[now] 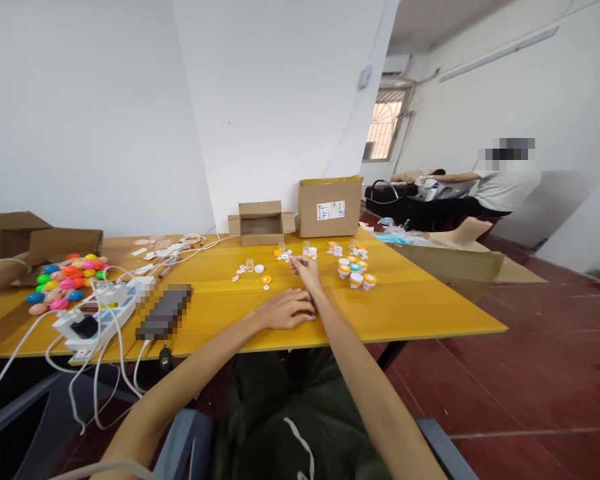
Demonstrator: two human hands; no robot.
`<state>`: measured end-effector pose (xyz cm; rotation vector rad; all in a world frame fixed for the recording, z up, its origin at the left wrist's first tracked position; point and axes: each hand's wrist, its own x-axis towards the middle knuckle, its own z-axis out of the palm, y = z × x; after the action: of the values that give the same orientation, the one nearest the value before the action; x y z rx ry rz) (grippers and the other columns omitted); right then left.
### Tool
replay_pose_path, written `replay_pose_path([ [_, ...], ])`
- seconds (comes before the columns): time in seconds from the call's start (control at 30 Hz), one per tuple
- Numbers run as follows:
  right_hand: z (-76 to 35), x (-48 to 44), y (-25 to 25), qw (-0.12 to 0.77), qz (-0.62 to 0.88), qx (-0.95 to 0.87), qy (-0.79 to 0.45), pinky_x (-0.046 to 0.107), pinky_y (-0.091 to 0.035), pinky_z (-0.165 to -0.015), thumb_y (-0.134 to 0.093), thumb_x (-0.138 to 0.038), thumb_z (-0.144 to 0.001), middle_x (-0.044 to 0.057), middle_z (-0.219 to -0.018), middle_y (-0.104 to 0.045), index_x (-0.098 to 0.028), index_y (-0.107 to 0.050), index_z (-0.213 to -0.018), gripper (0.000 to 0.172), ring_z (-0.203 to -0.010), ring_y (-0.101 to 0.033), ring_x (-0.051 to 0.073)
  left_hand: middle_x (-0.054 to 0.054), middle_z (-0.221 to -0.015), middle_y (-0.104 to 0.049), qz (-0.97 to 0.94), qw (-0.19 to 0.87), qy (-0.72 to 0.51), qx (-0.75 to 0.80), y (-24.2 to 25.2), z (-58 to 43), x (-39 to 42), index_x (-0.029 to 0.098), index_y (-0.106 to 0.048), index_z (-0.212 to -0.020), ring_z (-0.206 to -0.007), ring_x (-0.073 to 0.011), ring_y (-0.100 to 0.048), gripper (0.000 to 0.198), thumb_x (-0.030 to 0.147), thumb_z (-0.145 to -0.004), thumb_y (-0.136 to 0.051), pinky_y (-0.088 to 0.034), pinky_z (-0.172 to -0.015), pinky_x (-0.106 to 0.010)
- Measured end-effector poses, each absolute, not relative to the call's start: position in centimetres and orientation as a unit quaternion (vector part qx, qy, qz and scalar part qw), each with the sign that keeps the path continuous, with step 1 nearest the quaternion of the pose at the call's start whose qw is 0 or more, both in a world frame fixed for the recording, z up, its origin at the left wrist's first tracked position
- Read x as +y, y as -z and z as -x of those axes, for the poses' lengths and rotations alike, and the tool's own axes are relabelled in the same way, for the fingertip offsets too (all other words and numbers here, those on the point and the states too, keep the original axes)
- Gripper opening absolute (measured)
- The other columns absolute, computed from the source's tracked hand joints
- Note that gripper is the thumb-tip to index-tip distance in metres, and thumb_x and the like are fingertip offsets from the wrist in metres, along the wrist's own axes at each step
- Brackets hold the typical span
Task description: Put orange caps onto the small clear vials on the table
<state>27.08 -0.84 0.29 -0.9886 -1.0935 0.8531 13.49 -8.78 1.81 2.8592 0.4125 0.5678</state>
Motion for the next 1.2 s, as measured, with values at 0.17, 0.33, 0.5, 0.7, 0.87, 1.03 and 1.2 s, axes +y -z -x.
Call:
replay_pose_path([
  [0.17, -26.8, -0.6, 0.1, 0.634, 0.438, -0.517, -0.372, 0.029, -0.053, -0.055, -0.069, -0.052, -0.067, 0.003, -0.064, -0.067, -0.019, -0.066, -0.067, 0.033, -0.061, -0.064, 0.017, -0.006, -0.096, -0.066, -0.962, 0.076, -0.212, 0.157, -1.7, -13.5, -8.3, 0.022, -0.069, -0.095, -0.094, -0.0197, -0.060, 0.027, 0.034, -0.098, -0.045, -0.044, -0.087, -0.032],
  [0.33, -27.1, -0.5, 0.3, 0.632, 0.442, -0.524, -0.363, 0.029, -0.053, -0.055, -0.068, -0.053, -0.068, 0.004, -0.067, -0.069, -0.019, -0.068, -0.070, 0.034, -0.063, -0.065, 0.018, -0.007, -0.100, -0.066, -0.968, 0.048, -0.216, 0.118, -1.8, -13.6, -9.0, 0.020, -0.067, -0.100, -0.094, -0.0195, -0.060, 0.025, 0.031, -0.098, -0.045, -0.044, -0.085, -0.031],
  [0.5, -27.6, -0.3, 0.3, 0.645, 0.451, -0.503, -0.357, 0.028, -0.051, -0.053, -0.068, -0.055, -0.067, 0.004, -0.066, -0.069, -0.020, -0.066, -0.067, 0.035, -0.063, -0.065, 0.018, -0.007, -0.103, -0.065, -0.980, 0.003, -0.179, 0.092, -1.6, -13.8, -8.9, 0.023, -0.069, -0.105, -0.095, -0.0190, -0.059, 0.028, 0.028, -0.099, -0.042, -0.043, -0.085, -0.031],
  [0.7, -27.5, -0.4, 0.2, 0.643, 0.451, -0.511, -0.350, 0.027, -0.049, -0.054, -0.066, -0.053, -0.069, 0.004, -0.065, -0.068, -0.020, -0.066, -0.067, 0.033, -0.063, -0.064, 0.018, -0.007, -0.098, -0.064, -0.979, -0.058, -0.151, 0.120, -1.7, -13.2, -8.1, 0.023, -0.070, -0.105, -0.093, -0.0191, -0.057, 0.032, 0.029, -0.099, -0.040, -0.042, -0.085, -0.032],
  [0.87, -27.2, -0.7, 0.1, 0.619, 0.454, -0.558, -0.316, 0.028, -0.048, -0.057, -0.062, -0.044, -0.072, 0.001, -0.058, -0.064, -0.020, -0.063, -0.062, 0.026, -0.059, -0.060, 0.017, -0.007, -0.094, -0.063, -0.952, -0.105, -0.169, 0.231, -1.9, -11.7, -6.5, 0.022, -0.072, -0.099, -0.095, -0.0209, -0.055, 0.030, 0.026, -0.098, -0.042, -0.041, -0.088, -0.035],
  [1.03, -26.6, -0.9, 0.4, 0.570, 0.463, -0.629, -0.256, 0.029, -0.050, -0.063, -0.060, -0.031, -0.075, -0.001, -0.060, -0.066, -0.021, -0.064, -0.063, 0.016, -0.061, -0.060, 0.017, -0.007, -0.096, -0.065, -0.934, -0.085, -0.203, 0.281, -2.4, -9.7, -5.3, 0.023, -0.069, -0.107, -0.099, -0.0227, -0.055, 0.025, 0.030, -0.095, -0.049, -0.043, -0.091, -0.038],
  [1.2, -25.6, -1.4, 0.9, 0.476, 0.465, -0.719, -0.201, 0.031, -0.051, -0.076, -0.061, -0.020, -0.079, 0.003, -0.082, -0.072, -0.024, -0.072, -0.077, 0.012, -0.079, -0.065, 0.019, -0.006, -0.096, -0.067, -0.888, -0.045, -0.281, 0.360, -3.0, -7.3, -4.2, 0.025, -0.069, -0.106, -0.097, -0.0231, -0.057, 0.024, 0.027, -0.094, -0.049, -0.044, -0.091, -0.039],
])
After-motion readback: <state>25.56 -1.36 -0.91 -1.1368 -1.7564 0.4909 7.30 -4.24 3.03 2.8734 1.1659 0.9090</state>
